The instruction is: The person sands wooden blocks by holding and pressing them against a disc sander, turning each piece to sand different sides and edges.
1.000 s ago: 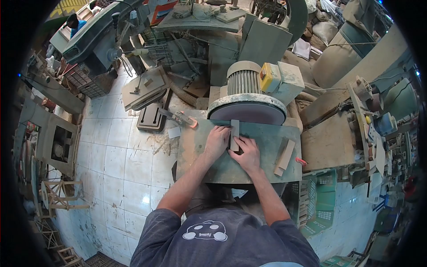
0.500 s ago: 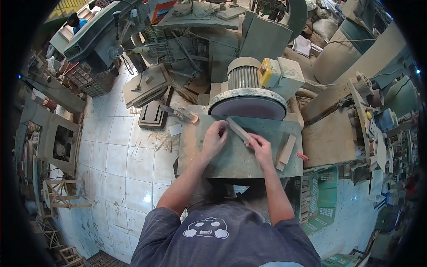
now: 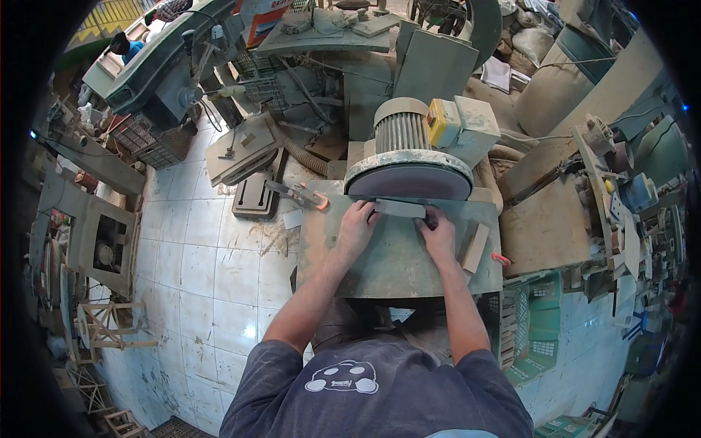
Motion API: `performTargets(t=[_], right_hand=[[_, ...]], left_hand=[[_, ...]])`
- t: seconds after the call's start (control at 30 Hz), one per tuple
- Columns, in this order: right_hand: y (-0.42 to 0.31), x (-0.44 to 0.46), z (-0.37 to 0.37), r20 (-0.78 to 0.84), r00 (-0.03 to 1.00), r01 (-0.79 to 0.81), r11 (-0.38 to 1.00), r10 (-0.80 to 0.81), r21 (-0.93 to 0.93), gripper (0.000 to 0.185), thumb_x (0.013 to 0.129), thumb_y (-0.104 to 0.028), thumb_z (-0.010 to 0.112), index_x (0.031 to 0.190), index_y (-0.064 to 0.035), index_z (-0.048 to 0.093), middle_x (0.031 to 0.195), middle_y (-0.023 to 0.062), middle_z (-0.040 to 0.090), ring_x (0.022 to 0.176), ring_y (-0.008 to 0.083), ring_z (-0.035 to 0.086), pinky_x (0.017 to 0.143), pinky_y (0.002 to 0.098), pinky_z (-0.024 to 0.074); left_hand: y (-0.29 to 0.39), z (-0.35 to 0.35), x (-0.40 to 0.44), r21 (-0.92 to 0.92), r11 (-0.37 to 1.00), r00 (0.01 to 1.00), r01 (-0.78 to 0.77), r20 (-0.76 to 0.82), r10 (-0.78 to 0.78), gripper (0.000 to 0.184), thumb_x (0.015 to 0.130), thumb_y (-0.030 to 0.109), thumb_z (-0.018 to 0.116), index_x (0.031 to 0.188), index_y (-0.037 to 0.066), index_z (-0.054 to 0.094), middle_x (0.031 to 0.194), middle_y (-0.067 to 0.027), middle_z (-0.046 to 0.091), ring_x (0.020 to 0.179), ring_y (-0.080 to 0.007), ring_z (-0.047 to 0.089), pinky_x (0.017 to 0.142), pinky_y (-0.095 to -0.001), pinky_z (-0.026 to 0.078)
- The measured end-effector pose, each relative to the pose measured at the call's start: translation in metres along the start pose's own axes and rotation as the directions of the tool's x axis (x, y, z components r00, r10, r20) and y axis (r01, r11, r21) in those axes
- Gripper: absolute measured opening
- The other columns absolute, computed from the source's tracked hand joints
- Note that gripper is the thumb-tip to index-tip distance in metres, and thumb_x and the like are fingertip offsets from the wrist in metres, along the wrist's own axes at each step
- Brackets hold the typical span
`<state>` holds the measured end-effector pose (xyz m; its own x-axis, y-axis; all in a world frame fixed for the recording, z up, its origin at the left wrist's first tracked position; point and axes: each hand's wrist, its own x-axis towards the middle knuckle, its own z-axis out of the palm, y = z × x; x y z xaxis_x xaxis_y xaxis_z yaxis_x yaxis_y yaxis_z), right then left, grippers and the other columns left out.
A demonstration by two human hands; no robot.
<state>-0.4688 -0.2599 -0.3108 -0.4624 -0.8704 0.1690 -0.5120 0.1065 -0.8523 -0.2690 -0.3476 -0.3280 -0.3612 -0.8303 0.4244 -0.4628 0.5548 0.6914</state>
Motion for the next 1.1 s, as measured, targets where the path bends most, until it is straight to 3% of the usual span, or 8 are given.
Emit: performTargets(t=[0.13, 0.2, 0.33, 0.7, 0.93, 1.0, 1.1], right_hand=[[0.003, 0.006, 0.005, -0.030, 0.994, 0.098, 0.986, -0.103, -0.137, 0.022, 0.087, -0.012, 0.071, 0.108, -0.0059, 0.071, 0.099, 0.0186, 0.070, 0.089, 0.0348, 0.069, 0.076, 0.0423, 0.0544], [0.008, 0.010, 0.008, -0.068, 0.966, 0.231, 0.949, -0.250, -0.215, 0.021, 0.087, -0.010, 0.070, 0.108, -0.0067, 0.072, 0.103, 0.0185, 0.070, 0.092, 0.0379, 0.068, 0.077, 0.0439, 0.0541], [0.003, 0.015, 0.008, -0.040, 0.980, 0.179, 0.953, -0.194, -0.246, 0.022, 0.087, -0.009, 0.069, 0.108, -0.0081, 0.073, 0.103, 0.0171, 0.071, 0.093, 0.0371, 0.068, 0.078, 0.0436, 0.0542], [-0.001, 0.017, 0.021, -0.008, 0.961, 0.261, 0.912, -0.278, -0.318, 0.020, 0.087, -0.012, 0.069, 0.107, -0.0100, 0.074, 0.103, 0.0102, 0.072, 0.093, 0.0324, 0.069, 0.077, 0.0408, 0.0553], [-0.003, 0.015, 0.026, -0.021, 0.941, 0.322, 0.909, -0.339, -0.264, 0.019, 0.088, -0.012, 0.068, 0.106, -0.0090, 0.074, 0.103, 0.0120, 0.072, 0.092, 0.0327, 0.069, 0.079, 0.0414, 0.0550], [0.000, 0.012, 0.021, -0.033, 0.966, 0.242, 0.945, -0.255, -0.219, 0.019, 0.088, -0.011, 0.068, 0.106, -0.0083, 0.074, 0.102, 0.0133, 0.072, 0.092, 0.0337, 0.069, 0.079, 0.0416, 0.0549], [0.004, 0.015, 0.017, -0.044, 0.964, 0.238, 0.927, -0.261, -0.289, 0.019, 0.088, -0.012, 0.068, 0.106, -0.0087, 0.074, 0.101, 0.0133, 0.072, 0.091, 0.0341, 0.069, 0.078, 0.0414, 0.0550]], left_hand=[[-0.002, 0.000, 0.006, 0.014, 1.000, 1.000, 0.015, 0.021, -0.015, 0.017, 0.085, 0.008, 0.072, 0.102, 0.004, 0.068, 0.096, -0.0136, 0.066, 0.088, -0.0334, 0.066, 0.078, -0.0407, 0.055], [-0.003, 0.000, 0.009, 0.025, 0.999, 0.999, 0.020, 0.027, -0.021, 0.016, 0.086, 0.007, 0.072, 0.101, 0.004, 0.068, 0.095, -0.0137, 0.066, 0.089, -0.0337, 0.066, 0.078, -0.0411, 0.054], [-0.007, 0.001, 0.012, 0.021, 1.000, 0.999, 0.002, 0.033, -0.002, 0.015, 0.086, 0.007, 0.071, 0.101, 0.004, 0.068, 0.096, -0.0143, 0.066, 0.089, -0.0345, 0.066, 0.078, -0.0416, 0.054], [-0.016, -0.015, 0.011, 0.048, 0.999, 1.000, 0.001, 0.030, -0.002, 0.015, 0.086, 0.006, 0.071, 0.100, 0.003, 0.069, 0.098, -0.0146, 0.067, 0.090, -0.0341, 0.067, 0.079, -0.0411, 0.055], [-0.022, -0.019, 0.007, 0.016, 1.000, 1.000, -0.008, -0.002, 0.008, 0.014, 0.084, 0.004, 0.070, 0.098, 0.004, 0.069, 0.095, -0.0132, 0.067, 0.090, -0.0331, 0.067, 0.079, -0.0409, 0.055], [-0.019, -0.017, 0.009, 0.044, 0.998, 0.999, -0.037, -0.005, 0.037, 0.014, 0.084, 0.005, 0.070, 0.098, 0.004, 0.069, 0.094, -0.0125, 0.067, 0.090, -0.0326, 0.066, 0.079, -0.0409, 0.055], [-0.009, -0.012, 0.009, 0.098, 0.993, 0.998, -0.066, 0.017, 0.065, 0.014, 0.084, 0.006, 0.070, 0.098, 0.004, 0.069, 0.094, -0.0120, 0.067, 0.091, -0.0316, 0.066, 0.080, -0.0408, 0.054]])
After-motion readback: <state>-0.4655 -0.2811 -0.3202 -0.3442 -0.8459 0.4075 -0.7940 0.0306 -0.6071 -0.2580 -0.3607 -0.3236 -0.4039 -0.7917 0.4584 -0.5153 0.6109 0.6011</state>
